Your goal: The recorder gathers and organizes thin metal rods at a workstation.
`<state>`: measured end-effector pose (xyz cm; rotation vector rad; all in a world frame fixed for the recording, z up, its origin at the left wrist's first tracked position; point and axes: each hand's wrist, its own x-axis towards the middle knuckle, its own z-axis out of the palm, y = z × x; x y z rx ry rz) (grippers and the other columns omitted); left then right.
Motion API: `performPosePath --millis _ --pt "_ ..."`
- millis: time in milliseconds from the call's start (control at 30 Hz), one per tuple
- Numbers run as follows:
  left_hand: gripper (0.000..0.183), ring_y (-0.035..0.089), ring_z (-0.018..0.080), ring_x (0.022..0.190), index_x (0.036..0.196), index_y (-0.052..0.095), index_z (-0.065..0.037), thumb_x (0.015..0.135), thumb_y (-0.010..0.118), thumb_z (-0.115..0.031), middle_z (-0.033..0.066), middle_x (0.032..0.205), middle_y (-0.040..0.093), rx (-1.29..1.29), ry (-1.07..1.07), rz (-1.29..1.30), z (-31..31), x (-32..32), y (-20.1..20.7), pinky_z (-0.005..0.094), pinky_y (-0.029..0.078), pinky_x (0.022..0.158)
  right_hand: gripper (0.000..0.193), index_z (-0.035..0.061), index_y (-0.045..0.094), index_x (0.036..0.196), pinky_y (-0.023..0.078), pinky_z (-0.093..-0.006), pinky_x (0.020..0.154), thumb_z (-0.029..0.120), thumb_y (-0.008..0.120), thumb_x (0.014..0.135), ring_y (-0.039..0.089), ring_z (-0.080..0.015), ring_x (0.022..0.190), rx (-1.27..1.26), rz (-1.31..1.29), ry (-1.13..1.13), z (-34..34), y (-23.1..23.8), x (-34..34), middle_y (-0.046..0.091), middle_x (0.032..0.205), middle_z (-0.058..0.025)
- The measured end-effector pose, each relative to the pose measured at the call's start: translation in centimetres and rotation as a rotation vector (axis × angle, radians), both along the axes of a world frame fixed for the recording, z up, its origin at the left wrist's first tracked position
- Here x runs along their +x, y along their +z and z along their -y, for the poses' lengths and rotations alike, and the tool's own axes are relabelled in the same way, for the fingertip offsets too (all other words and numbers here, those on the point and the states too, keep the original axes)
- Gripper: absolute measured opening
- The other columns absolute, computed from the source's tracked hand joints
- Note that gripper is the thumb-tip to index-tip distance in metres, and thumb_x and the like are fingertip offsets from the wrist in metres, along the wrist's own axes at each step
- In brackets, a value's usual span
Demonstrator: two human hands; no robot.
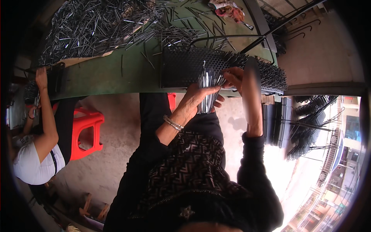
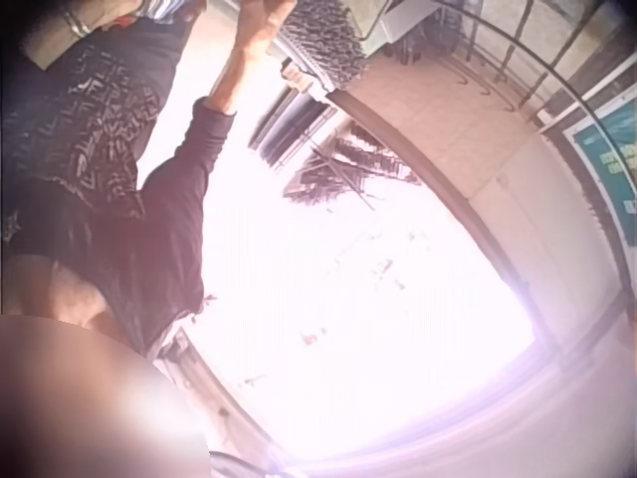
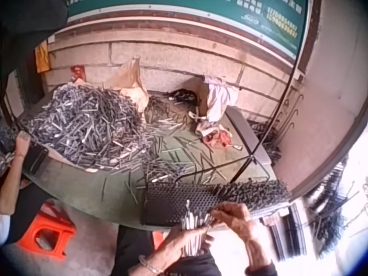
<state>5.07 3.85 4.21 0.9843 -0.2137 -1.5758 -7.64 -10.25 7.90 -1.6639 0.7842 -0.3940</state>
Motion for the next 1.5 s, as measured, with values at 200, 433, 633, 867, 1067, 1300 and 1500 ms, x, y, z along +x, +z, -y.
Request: performPosePath --millis 200,433,633,867,1067,1300,1500 --pt "0.035 0.069 0.0202 0.065 0.110 0.063 -0.001 0.087 0.069 -0.026 0.0161 0.088 0.072 -0.013 -0.014 -0.018 0.2 0.0 -0.4 0.0289 0.054 0.050 0.016 -0.0051 0.065 0.097 0.053 -0.0256 0.065 0.008 0.063 0.088 0.066 -0.0142 0.070 -0.003 -0.014 0.031 0.1 0.7 -0.3 0.067 0.080 -0.0094" --pt "0.034 0.067 0.0182 0.068 0.110 0.063 -0.002 0.088 0.067 -0.027 0.0149 0.095 0.071 0.029 0.047 -0.056 0.8 0.0 -1.7 0.0302 0.057 0.054 0.015 -0.0034 0.064 0.099 0.056 -0.0267 0.069 0.009 0.061 0.093 0.069 -0.0149 0.073 -0.221 0.143 -0.246 1.0 1.3 -1.2 0.069 0.083 -0.0096" --pt "0.035 0.069 0.0266 0.087 0.116 0.061 0.000 0.091 0.063 -0.024 0.0186 0.108 0.067 -0.017 0.119 -0.229 1.4 -0.7 -2.1 0.0415 0.060 0.076 0.012 -0.0016 0.064 0.099 0.054 -0.0247 0.069 0.007 0.058 0.093 0.070 -0.0133 0.073 -0.663 0.100 -0.500 4.0 -1.9 -0.8 0.071 0.080 -0.0094" --pt "0.036 0.068 0.0286 0.093 0.120 0.059 0.000 0.091 0.063 -0.021 0.0182 0.105 0.067 -0.031 0.127 -0.280 1.6 -0.7 -3.1 0.0470 0.059 0.083 0.004 0.0055 0.062 0.092 0.050 -0.0280 0.062 0.007 0.058 0.092 0.069 -0.0170 0.067 -0.860 0.059 -0.529 3.8 -3.2 0.4 0.070 0.073 -0.0065" --pt "0.034 0.068 0.0266 0.088 0.116 0.060 0.000 0.090 0.065 -0.020 0.0179 0.102 0.067 -0.007 0.128 -0.278 1.4 -0.7 -2.6 0.0458 0.060 0.079 0.012 0.0057 0.065 0.097 0.049 -0.0231 0.062 0.015 0.058 0.094 0.067 -0.0077 0.066 -0.897 -0.023 -0.514 3.8 -3.0 0.1 0.073 0.074 -0.0041" --pt "0.029 0.067 0.0222 0.079 0.110 0.061 -0.002 0.089 0.066 -0.021 0.0164 0.098 0.069 -0.009 0.125 -0.195 1.3 -0.7 -2.6 0.0392 0.060 0.067 0.011 0.0024 0.066 0.095 0.050 -0.0232 0.064 0.011 0.059 0.093 0.068 -0.0092 0.069 -0.761 -0.048 -0.419 4.2 -2.0 0.0 0.072 0.075 -0.0056" --pt "0.027 0.067 0.0211 0.075 0.108 0.062 -0.002 0.089 0.066 -0.021 0.0159 0.095 0.070 -0.005 0.131 -0.178 1.2 -0.8 -2.5 0.0376 0.059 0.063 0.012 0.0014 0.066 0.096 0.051 -0.0248 0.065 0.011 0.058 0.094 0.069 -0.0120 0.072 -0.793 -0.056 -0.271 5.1 -1.5 0.0 0.072 0.077 -0.0075"
